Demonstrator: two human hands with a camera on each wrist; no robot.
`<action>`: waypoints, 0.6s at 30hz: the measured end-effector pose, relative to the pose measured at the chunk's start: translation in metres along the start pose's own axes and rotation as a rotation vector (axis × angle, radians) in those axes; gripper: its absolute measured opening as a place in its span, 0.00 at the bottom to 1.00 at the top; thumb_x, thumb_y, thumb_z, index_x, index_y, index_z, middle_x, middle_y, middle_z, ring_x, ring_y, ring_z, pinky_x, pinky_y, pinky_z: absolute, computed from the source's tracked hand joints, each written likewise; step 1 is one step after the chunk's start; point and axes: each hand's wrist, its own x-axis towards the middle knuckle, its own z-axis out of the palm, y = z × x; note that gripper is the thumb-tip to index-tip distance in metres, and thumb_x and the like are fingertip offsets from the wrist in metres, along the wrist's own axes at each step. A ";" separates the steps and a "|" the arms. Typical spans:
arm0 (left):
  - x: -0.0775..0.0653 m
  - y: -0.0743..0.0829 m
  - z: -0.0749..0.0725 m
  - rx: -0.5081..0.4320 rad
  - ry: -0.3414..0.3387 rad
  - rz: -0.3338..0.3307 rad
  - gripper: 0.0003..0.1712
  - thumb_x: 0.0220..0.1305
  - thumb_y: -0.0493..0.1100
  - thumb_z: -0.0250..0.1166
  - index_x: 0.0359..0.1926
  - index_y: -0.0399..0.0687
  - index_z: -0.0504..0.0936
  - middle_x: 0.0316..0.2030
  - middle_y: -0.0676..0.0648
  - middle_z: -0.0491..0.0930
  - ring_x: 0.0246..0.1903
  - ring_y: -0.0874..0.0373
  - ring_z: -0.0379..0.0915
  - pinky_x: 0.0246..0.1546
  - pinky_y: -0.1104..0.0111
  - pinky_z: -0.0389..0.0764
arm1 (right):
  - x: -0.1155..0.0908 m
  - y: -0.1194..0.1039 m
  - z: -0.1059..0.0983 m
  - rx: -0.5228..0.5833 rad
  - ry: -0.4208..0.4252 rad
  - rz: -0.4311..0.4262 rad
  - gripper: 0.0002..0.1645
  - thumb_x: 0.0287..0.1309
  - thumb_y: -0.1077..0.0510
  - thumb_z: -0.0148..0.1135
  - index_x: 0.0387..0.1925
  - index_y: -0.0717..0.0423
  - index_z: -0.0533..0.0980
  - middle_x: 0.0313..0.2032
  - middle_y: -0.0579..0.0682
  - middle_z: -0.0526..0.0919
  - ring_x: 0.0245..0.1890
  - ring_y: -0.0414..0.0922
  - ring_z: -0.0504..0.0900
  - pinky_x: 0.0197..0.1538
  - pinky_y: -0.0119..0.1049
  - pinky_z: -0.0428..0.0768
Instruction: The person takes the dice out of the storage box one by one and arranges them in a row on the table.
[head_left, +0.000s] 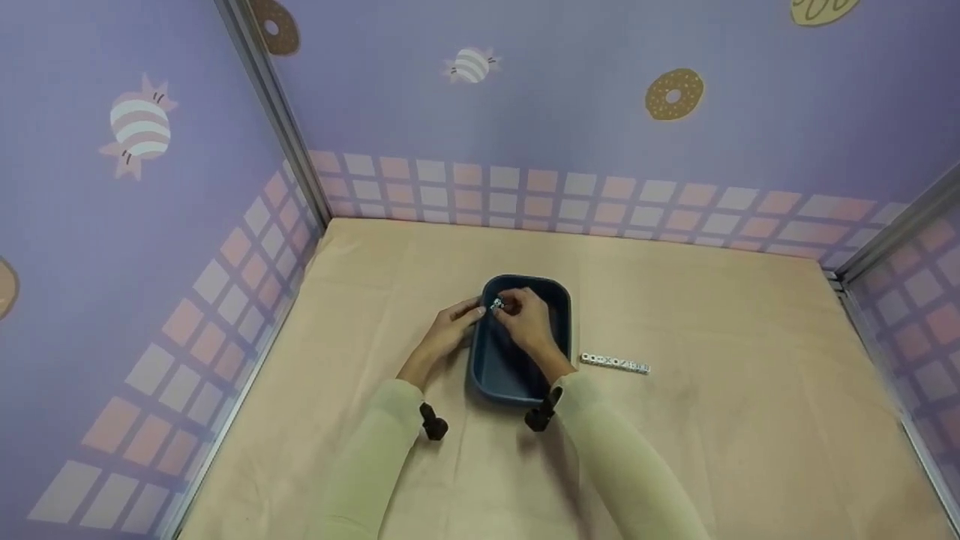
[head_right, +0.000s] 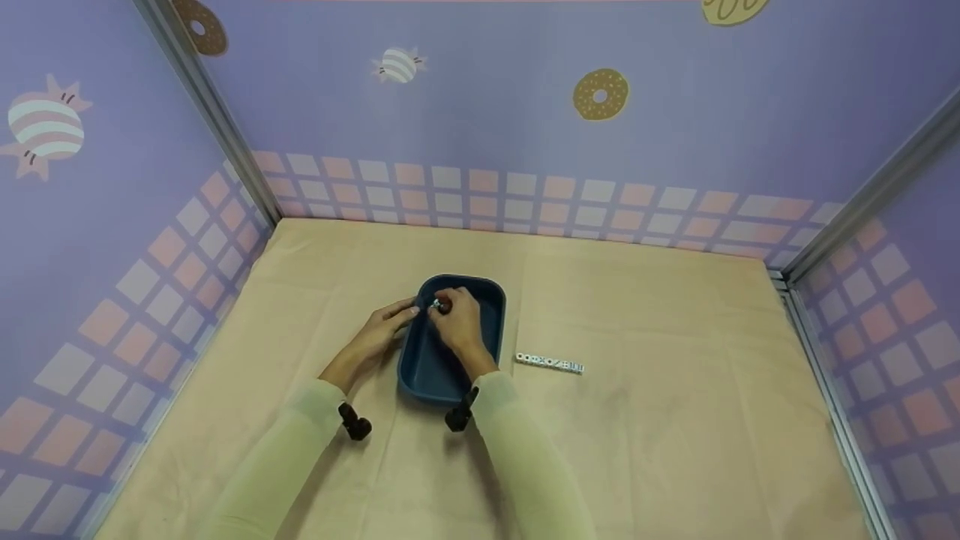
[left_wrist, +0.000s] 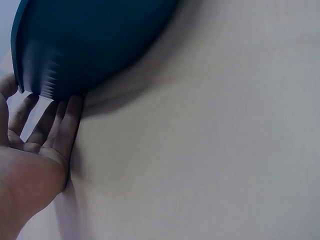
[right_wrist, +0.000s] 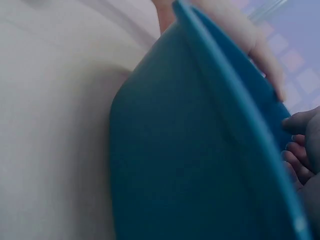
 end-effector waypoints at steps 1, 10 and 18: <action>0.000 0.000 0.000 0.001 0.000 0.001 0.31 0.79 0.55 0.63 0.75 0.49 0.75 0.71 0.44 0.76 0.68 0.47 0.75 0.68 0.54 0.76 | 0.000 0.001 0.001 -0.009 -0.009 0.003 0.18 0.62 0.64 0.76 0.52 0.66 0.85 0.44 0.57 0.84 0.46 0.51 0.85 0.52 0.45 0.85; -0.001 0.000 0.001 -0.105 -0.017 -0.029 0.30 0.80 0.52 0.63 0.76 0.50 0.74 0.70 0.43 0.76 0.64 0.47 0.79 0.62 0.58 0.81 | 0.001 0.006 0.002 -0.081 -0.089 0.001 0.20 0.62 0.64 0.75 0.54 0.67 0.84 0.47 0.59 0.85 0.49 0.53 0.85 0.57 0.48 0.83; -0.001 -0.001 0.000 -0.123 -0.015 -0.055 0.30 0.80 0.51 0.63 0.76 0.50 0.74 0.69 0.43 0.77 0.62 0.48 0.81 0.57 0.60 0.85 | 0.000 0.008 0.006 -0.138 -0.116 -0.019 0.19 0.63 0.62 0.74 0.54 0.66 0.85 0.46 0.58 0.84 0.47 0.53 0.84 0.55 0.49 0.83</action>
